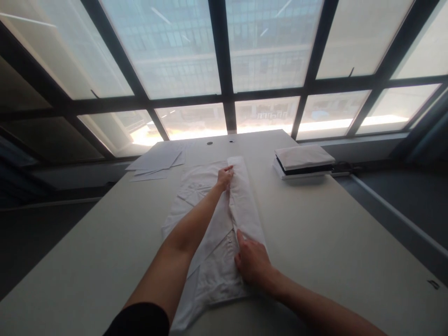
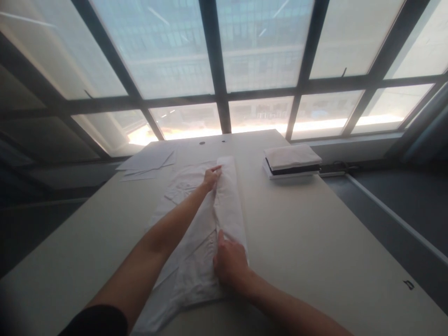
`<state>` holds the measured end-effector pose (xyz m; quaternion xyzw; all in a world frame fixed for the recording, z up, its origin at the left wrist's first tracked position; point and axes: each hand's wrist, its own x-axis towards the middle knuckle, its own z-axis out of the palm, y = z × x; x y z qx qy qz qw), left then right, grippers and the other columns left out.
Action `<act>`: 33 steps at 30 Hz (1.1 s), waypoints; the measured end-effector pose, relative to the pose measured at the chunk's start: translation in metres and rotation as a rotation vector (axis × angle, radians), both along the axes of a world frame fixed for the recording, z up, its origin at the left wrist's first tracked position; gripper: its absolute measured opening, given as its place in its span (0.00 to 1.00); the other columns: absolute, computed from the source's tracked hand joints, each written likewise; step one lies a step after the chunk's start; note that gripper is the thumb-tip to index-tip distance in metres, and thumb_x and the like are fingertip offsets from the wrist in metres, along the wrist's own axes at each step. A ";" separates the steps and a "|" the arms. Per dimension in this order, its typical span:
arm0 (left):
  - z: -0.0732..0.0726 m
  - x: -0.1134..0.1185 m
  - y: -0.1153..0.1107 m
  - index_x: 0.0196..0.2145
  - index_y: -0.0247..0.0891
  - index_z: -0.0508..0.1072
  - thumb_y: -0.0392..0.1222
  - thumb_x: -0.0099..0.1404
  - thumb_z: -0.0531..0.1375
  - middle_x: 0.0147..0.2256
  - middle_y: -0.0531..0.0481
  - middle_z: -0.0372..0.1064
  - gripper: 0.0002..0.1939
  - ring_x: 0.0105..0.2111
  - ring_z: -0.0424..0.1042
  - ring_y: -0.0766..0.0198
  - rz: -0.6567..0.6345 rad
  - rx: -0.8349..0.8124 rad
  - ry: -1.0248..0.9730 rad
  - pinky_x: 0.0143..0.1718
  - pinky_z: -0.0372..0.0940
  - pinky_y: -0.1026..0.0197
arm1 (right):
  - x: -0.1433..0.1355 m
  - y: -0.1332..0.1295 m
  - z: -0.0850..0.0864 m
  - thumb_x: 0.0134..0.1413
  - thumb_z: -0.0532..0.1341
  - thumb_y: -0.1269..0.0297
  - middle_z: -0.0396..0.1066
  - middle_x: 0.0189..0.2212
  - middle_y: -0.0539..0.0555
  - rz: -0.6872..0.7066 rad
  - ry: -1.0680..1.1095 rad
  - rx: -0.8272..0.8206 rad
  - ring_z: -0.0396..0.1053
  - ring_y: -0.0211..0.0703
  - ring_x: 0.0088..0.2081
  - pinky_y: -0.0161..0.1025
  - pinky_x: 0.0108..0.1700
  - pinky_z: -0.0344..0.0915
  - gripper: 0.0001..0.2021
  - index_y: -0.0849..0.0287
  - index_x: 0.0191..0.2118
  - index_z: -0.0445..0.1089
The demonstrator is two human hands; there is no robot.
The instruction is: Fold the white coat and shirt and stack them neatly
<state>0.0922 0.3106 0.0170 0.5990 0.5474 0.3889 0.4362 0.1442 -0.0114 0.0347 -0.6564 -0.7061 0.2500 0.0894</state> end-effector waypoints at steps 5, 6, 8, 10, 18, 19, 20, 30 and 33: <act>-0.011 -0.008 0.007 0.53 0.27 0.74 0.27 0.60 0.57 0.52 0.39 0.73 0.22 0.55 0.67 0.57 0.009 0.138 0.231 0.57 0.59 0.61 | -0.001 -0.001 0.005 0.55 0.55 0.70 0.75 0.47 0.66 0.006 -0.003 -0.020 0.74 0.55 0.46 0.43 0.47 0.65 0.37 0.68 0.70 0.47; -0.012 -0.008 0.008 0.51 0.27 0.75 0.26 0.59 0.57 0.52 0.39 0.72 0.21 0.56 0.67 0.56 -0.009 0.155 0.281 0.58 0.58 0.61 | -0.002 -0.002 0.007 0.55 0.55 0.71 0.75 0.47 0.66 0.009 -0.002 -0.017 0.74 0.55 0.46 0.43 0.47 0.65 0.36 0.69 0.70 0.48; -0.011 -0.006 0.012 0.47 0.27 0.77 0.26 0.58 0.57 0.51 0.39 0.73 0.20 0.55 0.68 0.55 -0.055 0.181 0.374 0.58 0.58 0.60 | -0.001 -0.002 0.011 0.54 0.54 0.72 0.76 0.46 0.67 0.026 0.003 -0.010 0.74 0.56 0.45 0.44 0.46 0.66 0.36 0.71 0.69 0.48; -0.009 -0.005 0.014 0.46 0.29 0.78 0.26 0.58 0.56 0.49 0.38 0.74 0.19 0.54 0.69 0.54 -0.099 0.205 0.461 0.58 0.60 0.59 | -0.001 -0.002 0.013 0.53 0.55 0.72 0.76 0.45 0.67 0.043 0.012 -0.012 0.75 0.56 0.45 0.45 0.45 0.67 0.36 0.71 0.69 0.49; -0.006 0.009 -0.023 0.65 0.41 0.61 0.41 0.70 0.53 0.69 0.44 0.48 0.26 0.68 0.46 0.51 -0.247 0.407 0.717 0.67 0.45 0.48 | 0.002 -0.002 0.013 0.57 0.57 0.63 0.77 0.39 0.60 0.092 0.088 -0.003 0.75 0.51 0.41 0.41 0.42 0.66 0.22 0.61 0.57 0.68; -0.009 0.013 -0.034 0.66 0.42 0.58 0.45 0.72 0.51 0.69 0.45 0.47 0.27 0.69 0.45 0.53 -0.360 0.441 0.768 0.68 0.44 0.48 | 0.002 -0.002 0.014 0.60 0.56 0.63 0.77 0.39 0.58 0.084 0.101 0.026 0.74 0.49 0.41 0.41 0.43 0.66 0.19 0.59 0.55 0.70; -0.014 0.017 -0.046 0.67 0.41 0.56 0.49 0.73 0.48 0.69 0.45 0.46 0.28 0.69 0.44 0.53 -0.480 0.468 0.824 0.68 0.44 0.46 | 0.003 -0.001 0.014 0.62 0.54 0.63 0.77 0.39 0.57 0.061 0.109 0.077 0.74 0.48 0.41 0.40 0.45 0.65 0.17 0.57 0.54 0.71; -0.034 0.020 -0.067 0.70 0.34 0.46 0.56 0.74 0.37 0.71 0.43 0.37 0.34 0.70 0.37 0.56 -0.601 0.546 0.954 0.69 0.39 0.47 | 0.012 0.000 -0.039 0.67 0.49 0.55 0.41 0.71 0.64 -0.061 -0.110 0.263 0.36 0.54 0.71 0.55 0.69 0.36 0.32 0.70 0.70 0.49; -0.030 0.019 -0.048 0.70 0.34 0.45 0.56 0.74 0.36 0.71 0.42 0.38 0.34 0.70 0.39 0.57 -0.568 0.493 0.976 0.68 0.41 0.47 | 0.011 -0.002 -0.045 0.68 0.47 0.54 0.37 0.71 0.63 -0.055 -0.120 0.260 0.33 0.52 0.72 0.54 0.70 0.33 0.33 0.70 0.70 0.47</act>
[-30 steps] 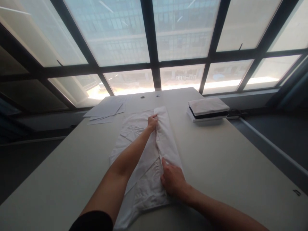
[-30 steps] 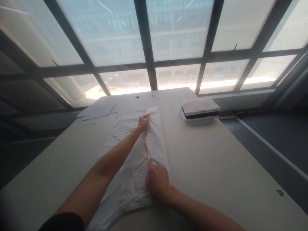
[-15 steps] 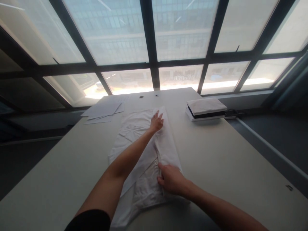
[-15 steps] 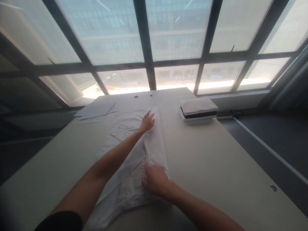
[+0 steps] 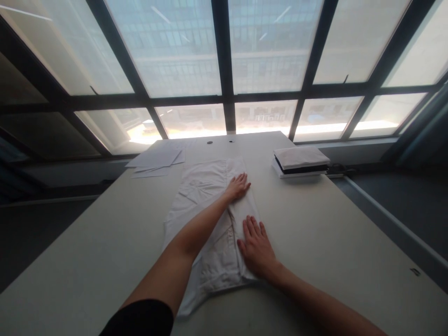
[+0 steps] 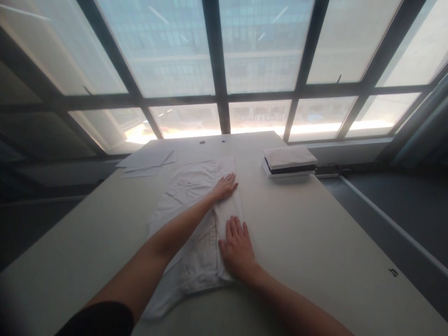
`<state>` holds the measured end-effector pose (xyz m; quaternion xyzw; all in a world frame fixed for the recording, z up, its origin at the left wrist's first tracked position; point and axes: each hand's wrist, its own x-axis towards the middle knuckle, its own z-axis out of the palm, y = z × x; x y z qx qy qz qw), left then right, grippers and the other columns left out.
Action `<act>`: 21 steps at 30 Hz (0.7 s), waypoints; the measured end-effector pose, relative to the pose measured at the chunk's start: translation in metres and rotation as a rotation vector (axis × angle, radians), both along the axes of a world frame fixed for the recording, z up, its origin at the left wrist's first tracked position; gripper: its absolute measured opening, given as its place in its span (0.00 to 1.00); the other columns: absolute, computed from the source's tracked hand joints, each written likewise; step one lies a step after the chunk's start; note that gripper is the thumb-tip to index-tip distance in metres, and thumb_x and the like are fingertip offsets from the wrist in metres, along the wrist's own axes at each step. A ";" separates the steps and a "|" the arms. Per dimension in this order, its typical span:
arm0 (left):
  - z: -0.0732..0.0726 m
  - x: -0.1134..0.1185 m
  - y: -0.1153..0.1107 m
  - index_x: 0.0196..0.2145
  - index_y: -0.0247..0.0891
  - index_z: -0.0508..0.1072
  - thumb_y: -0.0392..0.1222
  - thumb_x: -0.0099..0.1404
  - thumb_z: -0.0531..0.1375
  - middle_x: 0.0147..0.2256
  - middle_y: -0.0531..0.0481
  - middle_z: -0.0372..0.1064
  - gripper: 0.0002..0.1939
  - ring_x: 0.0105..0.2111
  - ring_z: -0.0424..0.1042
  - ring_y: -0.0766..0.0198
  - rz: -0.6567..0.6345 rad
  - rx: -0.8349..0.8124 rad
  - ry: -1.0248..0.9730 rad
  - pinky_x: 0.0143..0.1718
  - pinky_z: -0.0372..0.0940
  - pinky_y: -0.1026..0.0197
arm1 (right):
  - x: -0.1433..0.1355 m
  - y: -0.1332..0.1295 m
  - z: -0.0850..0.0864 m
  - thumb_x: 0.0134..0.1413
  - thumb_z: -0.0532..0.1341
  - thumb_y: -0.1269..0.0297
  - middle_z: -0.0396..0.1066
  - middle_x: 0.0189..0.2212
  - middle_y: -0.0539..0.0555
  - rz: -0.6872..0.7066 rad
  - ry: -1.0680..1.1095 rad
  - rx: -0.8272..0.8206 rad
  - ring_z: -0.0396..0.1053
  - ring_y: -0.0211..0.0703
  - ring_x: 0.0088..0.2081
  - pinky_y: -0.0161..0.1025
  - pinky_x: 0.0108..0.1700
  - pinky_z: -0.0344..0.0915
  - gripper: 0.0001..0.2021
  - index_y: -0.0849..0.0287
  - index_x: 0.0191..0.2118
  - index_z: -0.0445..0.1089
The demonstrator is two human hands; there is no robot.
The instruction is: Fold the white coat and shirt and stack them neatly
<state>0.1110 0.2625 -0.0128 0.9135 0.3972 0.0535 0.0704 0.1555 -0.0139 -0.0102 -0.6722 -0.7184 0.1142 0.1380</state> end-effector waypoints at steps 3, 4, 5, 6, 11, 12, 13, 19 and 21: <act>0.003 0.002 0.012 0.70 0.35 0.46 0.57 0.74 0.35 0.70 0.42 0.41 0.35 0.70 0.40 0.55 0.033 -0.003 0.009 0.68 0.42 0.45 | 0.000 -0.003 0.003 0.68 0.46 0.54 0.37 0.71 0.62 0.018 -0.002 0.015 0.32 0.51 0.72 0.53 0.70 0.32 0.33 0.70 0.70 0.47; 0.003 0.003 0.013 0.70 0.35 0.46 0.58 0.74 0.35 0.70 0.41 0.41 0.35 0.70 0.40 0.54 0.036 -0.001 0.010 0.68 0.42 0.45 | 0.000 -0.005 0.005 0.68 0.47 0.54 0.37 0.71 0.62 0.027 -0.003 0.019 0.32 0.51 0.72 0.53 0.70 0.32 0.33 0.70 0.70 0.47; 0.002 0.003 0.012 0.70 0.35 0.46 0.58 0.74 0.35 0.70 0.41 0.40 0.35 0.70 0.40 0.54 0.040 0.000 0.010 0.68 0.41 0.44 | 0.000 -0.008 0.005 0.68 0.47 0.54 0.37 0.71 0.62 0.037 -0.004 0.022 0.32 0.51 0.72 0.53 0.70 0.32 0.33 0.70 0.70 0.47; 0.001 0.004 0.010 0.70 0.34 0.46 0.58 0.74 0.35 0.70 0.41 0.40 0.35 0.70 0.40 0.53 0.044 0.002 0.011 0.68 0.41 0.44 | 0.000 -0.011 0.006 0.68 0.47 0.55 0.36 0.71 0.62 0.045 -0.005 0.026 0.31 0.51 0.72 0.53 0.70 0.32 0.32 0.70 0.70 0.47; -0.012 -0.001 -0.013 0.70 0.32 0.44 0.61 0.73 0.35 0.71 0.39 0.38 0.38 0.70 0.38 0.51 -0.001 0.024 0.029 0.68 0.39 0.42 | -0.005 -0.045 -0.002 0.66 0.49 0.60 0.34 0.71 0.62 0.094 -0.009 0.051 0.30 0.53 0.72 0.54 0.70 0.34 0.32 0.70 0.71 0.47; -0.014 -0.003 -0.016 0.70 0.32 0.44 0.62 0.72 0.35 0.71 0.39 0.37 0.39 0.70 0.37 0.51 -0.022 0.028 0.031 0.68 0.38 0.42 | -0.006 -0.053 -0.005 0.66 0.50 0.61 0.33 0.71 0.61 0.120 -0.009 0.055 0.30 0.53 0.71 0.54 0.71 0.35 0.32 0.70 0.71 0.46; -0.015 -0.004 -0.017 0.70 0.32 0.44 0.63 0.72 0.35 0.71 0.39 0.37 0.40 0.70 0.37 0.51 -0.040 0.027 0.030 0.68 0.38 0.42 | -0.007 -0.061 -0.007 0.65 0.50 0.62 0.32 0.71 0.61 0.147 -0.008 0.060 0.29 0.53 0.71 0.54 0.71 0.36 0.33 0.70 0.71 0.45; -0.001 0.002 0.018 0.70 0.37 0.47 0.58 0.74 0.34 0.71 0.42 0.40 0.34 0.70 0.40 0.56 -0.142 -0.049 0.069 0.68 0.40 0.45 | -0.009 -0.085 -0.012 0.64 0.50 0.65 0.30 0.71 0.61 0.234 -0.017 0.067 0.28 0.53 0.71 0.55 0.70 0.38 0.34 0.70 0.72 0.40; 0.003 0.008 0.037 0.69 0.39 0.49 0.56 0.75 0.34 0.71 0.44 0.40 0.32 0.70 0.40 0.57 -0.152 -0.053 0.077 0.67 0.41 0.45 | -0.010 -0.085 -0.013 0.63 0.51 0.67 0.30 0.71 0.60 0.233 -0.019 0.067 0.28 0.54 0.71 0.55 0.70 0.38 0.34 0.69 0.72 0.40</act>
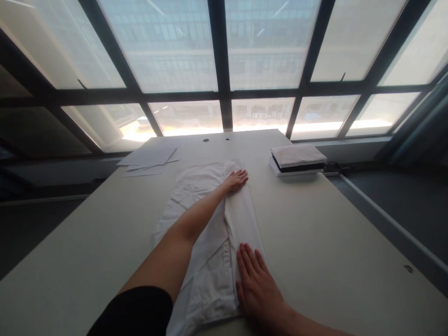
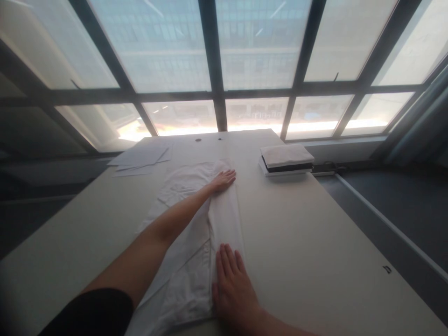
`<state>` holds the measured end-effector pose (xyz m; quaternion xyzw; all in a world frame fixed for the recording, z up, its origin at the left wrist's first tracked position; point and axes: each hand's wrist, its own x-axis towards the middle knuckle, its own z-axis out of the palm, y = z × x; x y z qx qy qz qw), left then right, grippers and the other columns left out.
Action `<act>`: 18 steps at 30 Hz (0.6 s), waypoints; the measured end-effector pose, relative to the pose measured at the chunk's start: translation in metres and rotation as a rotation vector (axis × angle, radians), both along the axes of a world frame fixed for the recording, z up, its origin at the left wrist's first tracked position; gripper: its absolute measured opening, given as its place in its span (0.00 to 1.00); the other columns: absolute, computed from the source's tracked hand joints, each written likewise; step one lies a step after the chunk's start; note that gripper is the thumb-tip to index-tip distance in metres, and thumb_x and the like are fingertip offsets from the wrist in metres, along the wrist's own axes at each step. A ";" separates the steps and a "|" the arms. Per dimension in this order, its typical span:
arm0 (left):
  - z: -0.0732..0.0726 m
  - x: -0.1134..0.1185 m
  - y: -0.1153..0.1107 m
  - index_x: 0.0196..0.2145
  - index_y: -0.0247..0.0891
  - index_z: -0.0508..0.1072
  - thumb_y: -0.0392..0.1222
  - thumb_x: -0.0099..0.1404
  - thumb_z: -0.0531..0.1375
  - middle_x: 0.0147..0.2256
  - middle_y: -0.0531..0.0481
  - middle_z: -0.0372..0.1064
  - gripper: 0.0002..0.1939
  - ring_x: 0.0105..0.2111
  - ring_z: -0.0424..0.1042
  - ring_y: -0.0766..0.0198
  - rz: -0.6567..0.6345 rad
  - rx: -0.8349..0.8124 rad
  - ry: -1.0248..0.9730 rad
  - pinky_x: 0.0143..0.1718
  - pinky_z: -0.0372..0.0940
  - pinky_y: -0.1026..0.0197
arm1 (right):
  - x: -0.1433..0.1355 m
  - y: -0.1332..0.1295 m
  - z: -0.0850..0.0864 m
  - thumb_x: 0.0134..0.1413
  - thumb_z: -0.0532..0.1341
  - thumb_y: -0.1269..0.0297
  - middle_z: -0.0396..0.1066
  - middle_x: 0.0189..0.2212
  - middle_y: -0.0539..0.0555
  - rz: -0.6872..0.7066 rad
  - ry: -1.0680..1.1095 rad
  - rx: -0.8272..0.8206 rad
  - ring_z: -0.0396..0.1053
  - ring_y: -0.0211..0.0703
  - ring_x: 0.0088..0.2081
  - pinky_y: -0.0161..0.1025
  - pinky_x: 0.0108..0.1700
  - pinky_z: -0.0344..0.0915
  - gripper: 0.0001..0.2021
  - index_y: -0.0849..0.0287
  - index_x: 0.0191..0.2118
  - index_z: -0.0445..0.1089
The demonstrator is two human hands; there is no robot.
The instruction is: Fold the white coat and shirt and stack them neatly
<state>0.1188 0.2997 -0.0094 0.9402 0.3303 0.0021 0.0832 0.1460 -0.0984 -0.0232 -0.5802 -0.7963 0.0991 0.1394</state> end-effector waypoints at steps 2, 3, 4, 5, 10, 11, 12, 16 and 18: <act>0.001 0.007 0.017 0.69 0.40 0.50 0.55 0.75 0.35 0.71 0.44 0.39 0.32 0.70 0.40 0.56 0.017 0.005 0.002 0.67 0.40 0.45 | 0.000 0.001 0.000 0.62 0.51 0.67 0.29 0.71 0.60 0.002 0.003 -0.002 0.28 0.55 0.71 0.56 0.70 0.39 0.35 0.69 0.72 0.40; 0.001 0.010 0.025 0.70 0.39 0.49 0.56 0.75 0.35 0.71 0.43 0.39 0.32 0.70 0.39 0.55 0.029 0.009 0.003 0.67 0.40 0.44 | 0.000 0.001 0.000 0.61 0.52 0.68 0.29 0.71 0.60 0.005 0.007 -0.003 0.28 0.55 0.71 0.56 0.70 0.39 0.36 0.69 0.72 0.40; 0.000 0.013 0.031 0.70 0.39 0.48 0.56 0.75 0.35 0.71 0.43 0.38 0.32 0.70 0.39 0.54 0.042 0.014 0.003 0.67 0.39 0.43 | 0.000 0.001 0.001 0.61 0.52 0.69 0.29 0.71 0.60 0.009 0.011 -0.005 0.28 0.55 0.71 0.56 0.70 0.39 0.36 0.69 0.72 0.40; -0.001 0.015 0.038 0.70 0.38 0.48 0.56 0.75 0.35 0.71 0.43 0.38 0.33 0.70 0.39 0.54 0.054 0.018 0.003 0.67 0.38 0.43 | 0.001 0.002 0.002 0.60 0.53 0.69 0.29 0.71 0.61 0.014 0.016 -0.009 0.28 0.55 0.71 0.56 0.70 0.39 0.36 0.69 0.72 0.40; -0.004 0.025 0.066 0.70 0.35 0.45 0.58 0.73 0.37 0.71 0.42 0.36 0.35 0.70 0.37 0.55 0.080 0.035 0.003 0.68 0.38 0.45 | 0.002 0.002 0.010 0.56 0.55 0.70 0.30 0.70 0.61 0.029 0.043 -0.051 0.30 0.57 0.71 0.55 0.70 0.41 0.39 0.70 0.71 0.42; -0.005 0.026 0.072 0.71 0.34 0.45 0.58 0.73 0.37 0.71 0.42 0.36 0.36 0.70 0.37 0.55 0.079 0.035 0.003 0.68 0.38 0.46 | 0.001 0.002 0.010 0.55 0.55 0.69 0.30 0.70 0.61 0.029 0.047 -0.059 0.30 0.57 0.71 0.55 0.70 0.41 0.39 0.70 0.71 0.42; -0.005 0.028 0.077 0.71 0.33 0.45 0.59 0.73 0.37 0.71 0.41 0.36 0.37 0.70 0.37 0.55 0.080 0.038 0.002 0.68 0.38 0.46 | 0.001 0.002 0.010 0.55 0.55 0.69 0.30 0.70 0.61 0.030 0.050 -0.064 0.30 0.57 0.71 0.55 0.70 0.42 0.40 0.70 0.71 0.42; -0.006 0.033 0.092 0.71 0.33 0.45 0.59 0.73 0.37 0.71 0.42 0.36 0.38 0.70 0.37 0.55 0.097 0.051 -0.003 0.68 0.38 0.47 | 0.000 0.002 0.007 0.54 0.56 0.69 0.29 0.70 0.61 0.029 0.055 -0.064 0.31 0.58 0.71 0.55 0.70 0.41 0.41 0.70 0.72 0.40; -0.006 0.035 0.095 0.71 0.32 0.45 0.59 0.73 0.38 0.71 0.42 0.35 0.38 0.70 0.37 0.55 0.111 0.048 -0.005 0.68 0.38 0.47 | 0.000 0.002 0.005 0.54 0.56 0.69 0.29 0.70 0.61 0.030 0.061 -0.068 0.31 0.58 0.71 0.55 0.70 0.41 0.42 0.69 0.72 0.39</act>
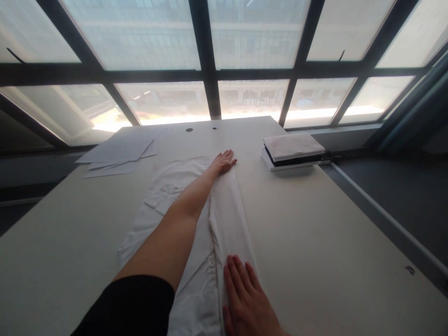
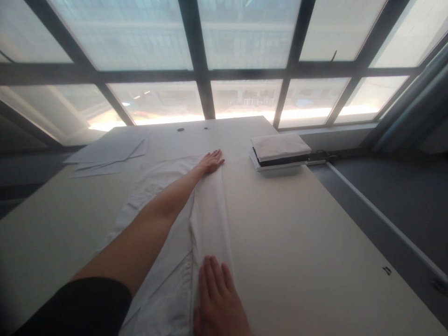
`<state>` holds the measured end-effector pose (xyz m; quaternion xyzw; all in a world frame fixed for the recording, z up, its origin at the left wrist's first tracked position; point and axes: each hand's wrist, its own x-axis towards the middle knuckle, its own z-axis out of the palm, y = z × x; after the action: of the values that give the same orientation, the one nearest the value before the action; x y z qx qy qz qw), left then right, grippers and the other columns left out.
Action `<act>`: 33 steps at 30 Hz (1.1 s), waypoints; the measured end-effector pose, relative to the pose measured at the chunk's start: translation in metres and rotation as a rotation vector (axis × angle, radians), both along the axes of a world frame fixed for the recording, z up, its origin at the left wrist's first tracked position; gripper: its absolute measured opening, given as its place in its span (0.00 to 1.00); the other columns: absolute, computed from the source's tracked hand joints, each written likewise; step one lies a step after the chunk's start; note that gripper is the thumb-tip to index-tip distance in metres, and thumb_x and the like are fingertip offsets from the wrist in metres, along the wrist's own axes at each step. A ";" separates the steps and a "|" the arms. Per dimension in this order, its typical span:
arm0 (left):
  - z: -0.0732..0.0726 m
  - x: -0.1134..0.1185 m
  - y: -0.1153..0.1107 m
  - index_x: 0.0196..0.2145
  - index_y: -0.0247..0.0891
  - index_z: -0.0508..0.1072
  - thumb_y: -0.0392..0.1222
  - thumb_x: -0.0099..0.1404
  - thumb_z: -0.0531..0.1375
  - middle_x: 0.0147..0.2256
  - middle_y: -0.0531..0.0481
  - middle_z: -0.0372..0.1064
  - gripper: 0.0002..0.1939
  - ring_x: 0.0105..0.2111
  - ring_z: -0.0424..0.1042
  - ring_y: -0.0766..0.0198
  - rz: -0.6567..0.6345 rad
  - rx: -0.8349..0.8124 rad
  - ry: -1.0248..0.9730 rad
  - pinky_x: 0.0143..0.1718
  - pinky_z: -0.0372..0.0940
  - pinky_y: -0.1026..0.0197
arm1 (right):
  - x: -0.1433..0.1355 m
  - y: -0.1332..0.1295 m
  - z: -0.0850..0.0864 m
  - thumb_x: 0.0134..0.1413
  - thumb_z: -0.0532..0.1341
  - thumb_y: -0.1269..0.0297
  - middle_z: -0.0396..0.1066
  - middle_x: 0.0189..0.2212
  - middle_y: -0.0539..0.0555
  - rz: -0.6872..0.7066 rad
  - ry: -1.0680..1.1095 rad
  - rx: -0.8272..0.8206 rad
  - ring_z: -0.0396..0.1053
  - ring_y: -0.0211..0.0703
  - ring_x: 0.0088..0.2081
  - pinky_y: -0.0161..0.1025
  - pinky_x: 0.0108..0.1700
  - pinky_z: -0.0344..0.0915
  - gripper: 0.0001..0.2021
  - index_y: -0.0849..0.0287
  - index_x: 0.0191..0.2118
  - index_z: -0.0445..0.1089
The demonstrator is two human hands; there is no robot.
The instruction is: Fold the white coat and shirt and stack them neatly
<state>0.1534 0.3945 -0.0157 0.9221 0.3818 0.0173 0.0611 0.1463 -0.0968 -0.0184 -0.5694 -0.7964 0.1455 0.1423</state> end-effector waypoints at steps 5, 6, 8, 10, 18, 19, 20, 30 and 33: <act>0.004 -0.002 -0.008 0.70 0.29 0.48 0.57 0.73 0.39 0.71 0.40 0.37 0.36 0.70 0.38 0.54 -0.017 -0.017 -0.049 0.68 0.38 0.46 | 0.000 0.001 0.000 0.53 0.56 0.69 0.28 0.70 0.61 0.000 0.001 -0.023 0.31 0.59 0.70 0.55 0.69 0.42 0.42 0.69 0.72 0.38; 0.008 -0.004 -0.011 0.69 0.30 0.49 0.56 0.73 0.39 0.70 0.41 0.38 0.36 0.70 0.39 0.56 -0.031 -0.029 -0.059 0.68 0.39 0.48 | 0.000 0.001 0.000 0.53 0.56 0.69 0.28 0.70 0.61 -0.002 0.001 -0.025 0.30 0.58 0.70 0.55 0.69 0.42 0.42 0.69 0.72 0.38; 0.017 -0.007 -0.018 0.69 0.32 0.50 0.55 0.74 0.39 0.70 0.45 0.42 0.34 0.70 0.42 0.60 -0.072 -0.052 -0.087 0.68 0.41 0.54 | 0.001 0.001 0.002 0.53 0.56 0.70 0.29 0.70 0.60 -0.005 0.001 -0.027 0.30 0.58 0.71 0.55 0.69 0.42 0.42 0.69 0.72 0.39; 0.028 -0.011 -0.031 0.69 0.36 0.50 0.53 0.75 0.36 0.69 0.48 0.45 0.32 0.69 0.44 0.64 -0.119 -0.049 -0.130 0.68 0.42 0.58 | 0.001 0.002 0.003 0.53 0.56 0.70 0.29 0.70 0.60 -0.012 0.002 -0.031 0.31 0.57 0.71 0.54 0.69 0.42 0.42 0.68 0.72 0.40; 0.019 -0.025 -0.121 0.70 0.36 0.47 0.61 0.73 0.40 0.70 0.41 0.41 0.37 0.70 0.39 0.53 -0.227 0.012 -0.013 0.68 0.37 0.47 | 0.000 0.000 0.001 0.55 0.53 0.72 0.29 0.70 0.58 -0.036 -0.011 0.001 0.30 0.55 0.71 0.55 0.70 0.41 0.39 0.68 0.71 0.41; 0.013 -0.026 -0.127 0.70 0.36 0.47 0.62 0.72 0.40 0.70 0.40 0.40 0.37 0.70 0.38 0.51 -0.164 -0.004 0.001 0.68 0.38 0.45 | -0.001 -0.001 0.001 0.55 0.53 0.72 0.29 0.70 0.58 -0.039 -0.010 0.003 0.30 0.55 0.71 0.55 0.70 0.41 0.39 0.68 0.71 0.41; 0.008 -0.027 -0.128 0.70 0.35 0.46 0.62 0.72 0.40 0.70 0.40 0.38 0.38 0.70 0.38 0.50 -0.103 -0.014 0.002 0.68 0.38 0.44 | -0.001 -0.001 0.001 0.55 0.54 0.72 0.29 0.70 0.58 -0.042 -0.009 0.004 0.30 0.55 0.71 0.55 0.70 0.41 0.39 0.68 0.71 0.41; 0.006 -0.015 -0.090 0.68 0.31 0.51 0.59 0.73 0.38 0.70 0.38 0.41 0.36 0.70 0.41 0.53 0.059 -0.024 -0.069 0.68 0.40 0.45 | 0.000 0.002 0.006 0.55 0.53 0.72 0.31 0.71 0.58 -0.048 -0.010 0.010 0.30 0.54 0.71 0.54 0.70 0.41 0.38 0.68 0.71 0.43; 0.006 -0.013 -0.090 0.67 0.32 0.55 0.56 0.74 0.39 0.69 0.38 0.45 0.33 0.69 0.43 0.53 0.075 0.008 -0.093 0.67 0.43 0.45 | -0.001 -0.001 0.000 0.54 0.54 0.72 0.34 0.71 0.59 -0.042 -0.013 0.039 0.33 0.54 0.71 0.54 0.70 0.42 0.38 0.68 0.71 0.45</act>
<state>0.1401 0.3048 -0.0092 0.9056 0.4125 0.0641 0.0744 0.1454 -0.0981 -0.0184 -0.5842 -0.7878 0.1233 0.1515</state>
